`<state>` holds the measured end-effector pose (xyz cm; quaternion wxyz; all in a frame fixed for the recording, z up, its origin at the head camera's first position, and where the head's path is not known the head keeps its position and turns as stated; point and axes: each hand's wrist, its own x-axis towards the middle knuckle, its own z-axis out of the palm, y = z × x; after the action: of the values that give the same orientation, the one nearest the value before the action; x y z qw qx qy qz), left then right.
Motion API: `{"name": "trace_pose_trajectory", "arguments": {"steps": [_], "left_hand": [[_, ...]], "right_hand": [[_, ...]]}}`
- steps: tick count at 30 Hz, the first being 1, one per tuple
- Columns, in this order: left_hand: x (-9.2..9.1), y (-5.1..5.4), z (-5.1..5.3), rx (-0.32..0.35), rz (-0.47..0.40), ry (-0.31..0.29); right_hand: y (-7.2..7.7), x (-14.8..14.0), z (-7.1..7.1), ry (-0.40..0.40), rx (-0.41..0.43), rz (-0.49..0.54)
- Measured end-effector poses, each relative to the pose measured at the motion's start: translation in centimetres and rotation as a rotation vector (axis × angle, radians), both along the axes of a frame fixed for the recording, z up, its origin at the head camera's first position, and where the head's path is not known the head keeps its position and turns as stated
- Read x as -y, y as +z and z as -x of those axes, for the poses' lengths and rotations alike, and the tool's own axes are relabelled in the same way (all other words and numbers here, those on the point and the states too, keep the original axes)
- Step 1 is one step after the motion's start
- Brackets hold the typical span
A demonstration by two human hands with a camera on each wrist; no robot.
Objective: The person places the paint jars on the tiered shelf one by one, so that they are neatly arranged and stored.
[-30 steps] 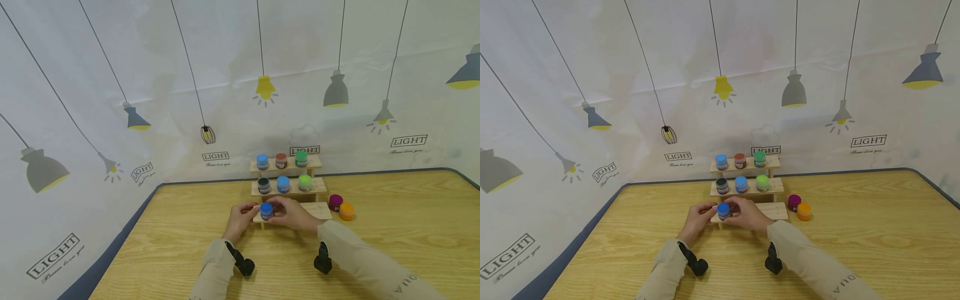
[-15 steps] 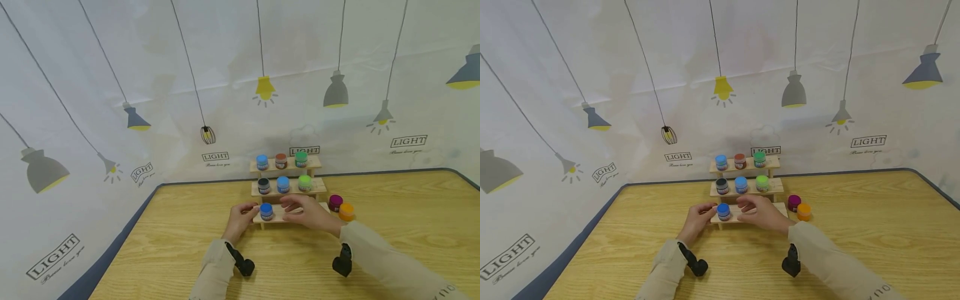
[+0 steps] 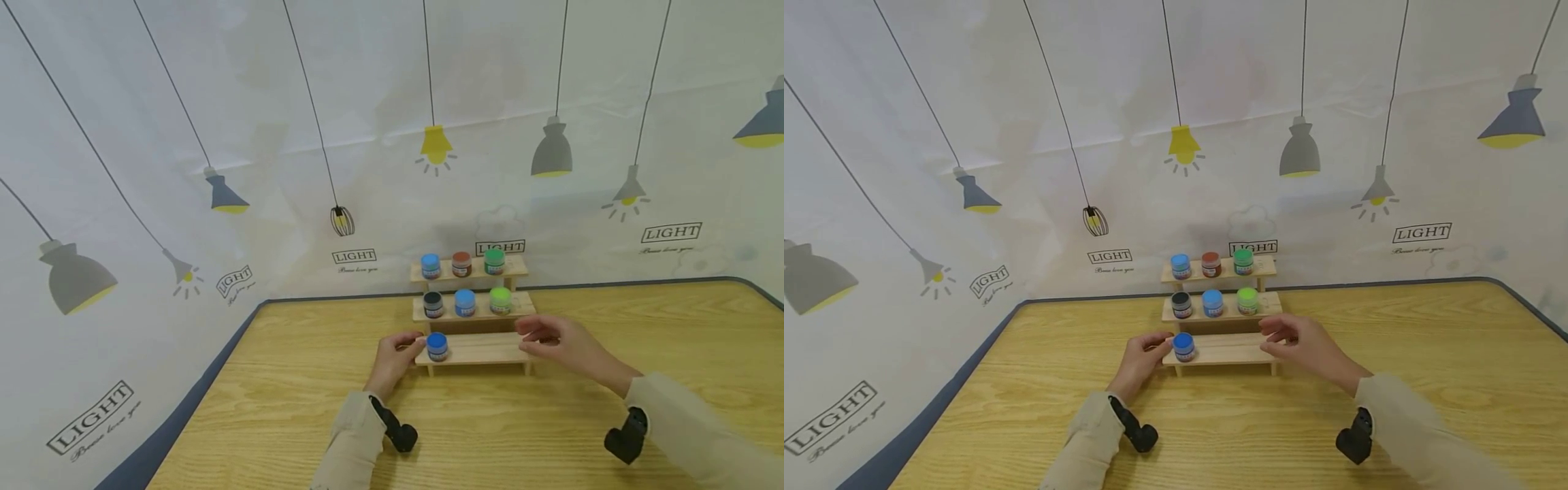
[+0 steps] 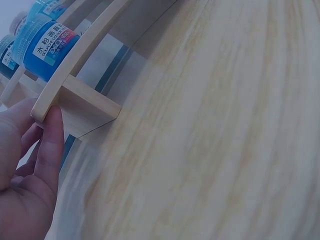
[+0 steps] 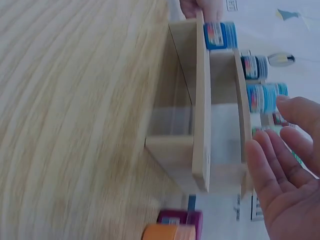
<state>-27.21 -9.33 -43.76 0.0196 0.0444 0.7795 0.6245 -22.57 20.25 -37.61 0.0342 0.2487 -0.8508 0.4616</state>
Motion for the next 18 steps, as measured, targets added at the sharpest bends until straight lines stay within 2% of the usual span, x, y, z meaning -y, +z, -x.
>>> {"name": "trace_pose_trajectory", "arguments": {"steps": [6,11,18], "left_hand": [[-0.1,0.0,-0.1,-0.001,-0.003,0.003],[-0.1,0.0,-0.1,-0.005,-0.006,0.003],[-0.1,-0.1,0.0,-0.008,0.001,0.014]], "right_hand": [[0.1,-2.9,-0.3,-0.105,-0.035,-0.036],[-0.1,-4.7,-0.2,-0.188,-0.028,-0.076],[-1.2,-6.1,0.3,-0.242,-0.073,-0.120]]}}
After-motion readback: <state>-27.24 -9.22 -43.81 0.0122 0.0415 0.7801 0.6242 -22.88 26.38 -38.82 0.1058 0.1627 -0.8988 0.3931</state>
